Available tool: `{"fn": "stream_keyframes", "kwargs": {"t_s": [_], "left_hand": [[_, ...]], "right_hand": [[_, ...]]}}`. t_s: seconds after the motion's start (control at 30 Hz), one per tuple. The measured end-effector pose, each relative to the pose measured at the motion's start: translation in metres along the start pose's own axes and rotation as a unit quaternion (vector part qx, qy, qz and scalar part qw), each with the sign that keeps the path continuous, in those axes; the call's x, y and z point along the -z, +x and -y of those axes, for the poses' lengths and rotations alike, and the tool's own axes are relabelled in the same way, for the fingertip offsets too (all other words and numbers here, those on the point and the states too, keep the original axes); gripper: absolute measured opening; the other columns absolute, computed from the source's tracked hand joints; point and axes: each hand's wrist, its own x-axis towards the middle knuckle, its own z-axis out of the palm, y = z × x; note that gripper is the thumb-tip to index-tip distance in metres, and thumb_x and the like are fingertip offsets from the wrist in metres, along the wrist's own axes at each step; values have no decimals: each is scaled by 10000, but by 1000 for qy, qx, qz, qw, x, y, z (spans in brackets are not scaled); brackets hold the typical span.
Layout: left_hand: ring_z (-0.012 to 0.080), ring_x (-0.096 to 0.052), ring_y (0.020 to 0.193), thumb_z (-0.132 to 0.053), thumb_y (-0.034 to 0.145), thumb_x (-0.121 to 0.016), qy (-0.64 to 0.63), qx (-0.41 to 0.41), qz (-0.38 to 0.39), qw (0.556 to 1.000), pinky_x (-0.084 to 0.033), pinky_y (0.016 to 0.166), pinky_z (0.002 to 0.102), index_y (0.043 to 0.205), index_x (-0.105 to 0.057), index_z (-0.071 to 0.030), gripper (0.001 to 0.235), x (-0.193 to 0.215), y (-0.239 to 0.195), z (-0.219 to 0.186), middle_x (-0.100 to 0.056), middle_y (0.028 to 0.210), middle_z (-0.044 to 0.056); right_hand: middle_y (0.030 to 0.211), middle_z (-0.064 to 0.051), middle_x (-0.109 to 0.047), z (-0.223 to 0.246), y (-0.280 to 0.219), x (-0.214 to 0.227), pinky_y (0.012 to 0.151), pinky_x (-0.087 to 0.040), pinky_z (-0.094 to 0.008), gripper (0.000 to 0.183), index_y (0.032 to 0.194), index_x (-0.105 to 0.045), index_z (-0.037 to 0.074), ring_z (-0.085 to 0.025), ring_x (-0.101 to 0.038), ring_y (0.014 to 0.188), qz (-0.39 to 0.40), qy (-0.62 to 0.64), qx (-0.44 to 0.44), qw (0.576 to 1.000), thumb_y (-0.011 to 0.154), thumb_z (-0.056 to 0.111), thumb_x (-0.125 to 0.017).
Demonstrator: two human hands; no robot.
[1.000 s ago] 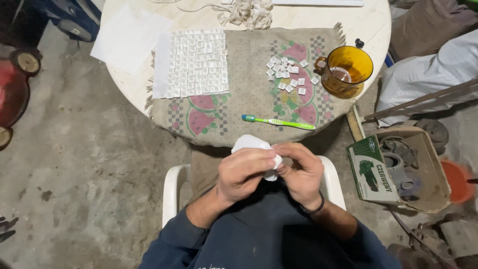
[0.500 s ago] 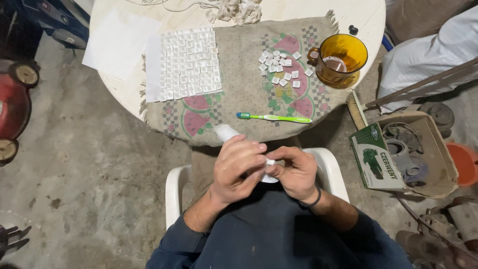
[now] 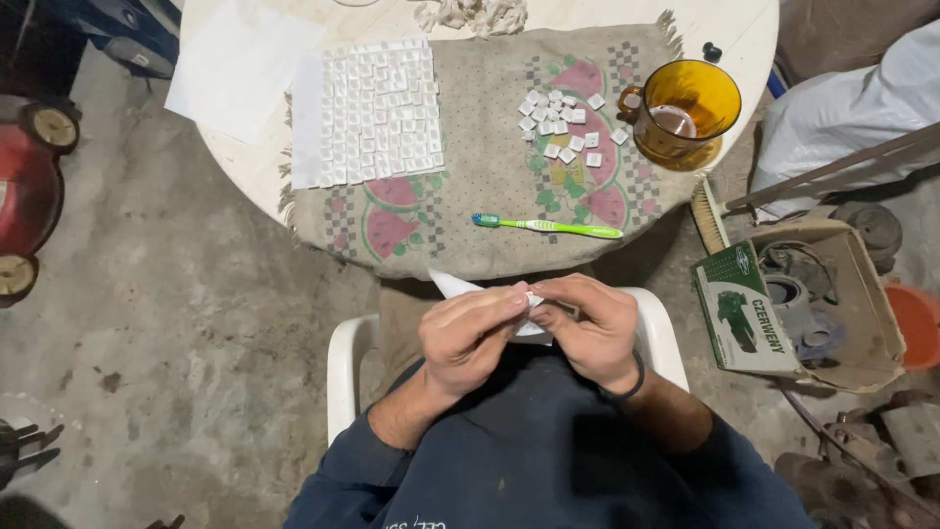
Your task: Cleaning individual keyboard keycaps using a toothbrush and a cloth on a table.
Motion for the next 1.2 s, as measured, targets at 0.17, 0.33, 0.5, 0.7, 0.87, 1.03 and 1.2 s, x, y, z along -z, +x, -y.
{"fn": "stream_keyframes", "kwargs": {"t_s": [0.17,0.33,0.5,0.7,0.87,1.03,1.2], "left_hand": [[239,-772,1062,51,902,-756,-139,145,51,978,-614,915,312,1158,-743,-7,263,6,-4,4,-766,1165,174],[254,-718,1191,51,954,-709,-309,242,79,916,-575,1033,348,1166,-730,31,214,8,-12,21,-750,1190,180],[210,-713,1121,47,957,-716,-390,318,46,863,-576,1001,340,1126,-717,46,169,-3,-22,28,-755,1143,158],[128,-695,997,20,971,-730,-387,370,9,844,-570,894,291,1131,-713,48,163,-16,-31,37,-759,1083,121],[113,-695,1009,-9,978,-709,-385,355,-13,852,-574,911,272,1141,-690,29,168,-13,-15,26,-752,1100,93],[114,-695,995,-18,987,-700,-351,357,-5,866,-571,892,266,1180,-715,38,201,-15,-14,29,-759,1098,103],[124,-700,1005,-13,996,-704,-326,348,-11,879,-571,904,272,1178,-730,50,194,-17,-22,38,-769,1109,116]], "right_hand": [[910,-116,-754,4,5,4,717,-557,-271,198,994,-744,-22,-191,-727,803,-9,-66,24,997,836,32,-849],[971,-140,-740,4,10,6,776,-572,-305,237,1029,-721,-32,-223,-727,868,-4,-46,20,999,833,26,-840],[950,-131,-730,1,16,3,780,-585,-332,217,997,-720,-13,-259,-730,870,-26,-112,162,980,819,-2,-843],[917,-155,-727,-11,22,2,704,-584,-353,235,978,-720,-23,-303,-735,798,-35,-213,262,941,792,22,-857],[950,-140,-733,-3,31,5,741,-591,-347,257,1039,-722,-31,-282,-739,827,-13,-171,202,964,822,32,-845],[953,-140,-731,-4,31,5,734,-581,-347,281,1041,-735,-31,-285,-737,836,-9,-205,222,953,803,43,-863],[944,-148,-734,-10,30,2,699,-567,-346,270,1025,-752,-44,-279,-723,797,-3,-249,251,935,793,29,-868]]}}
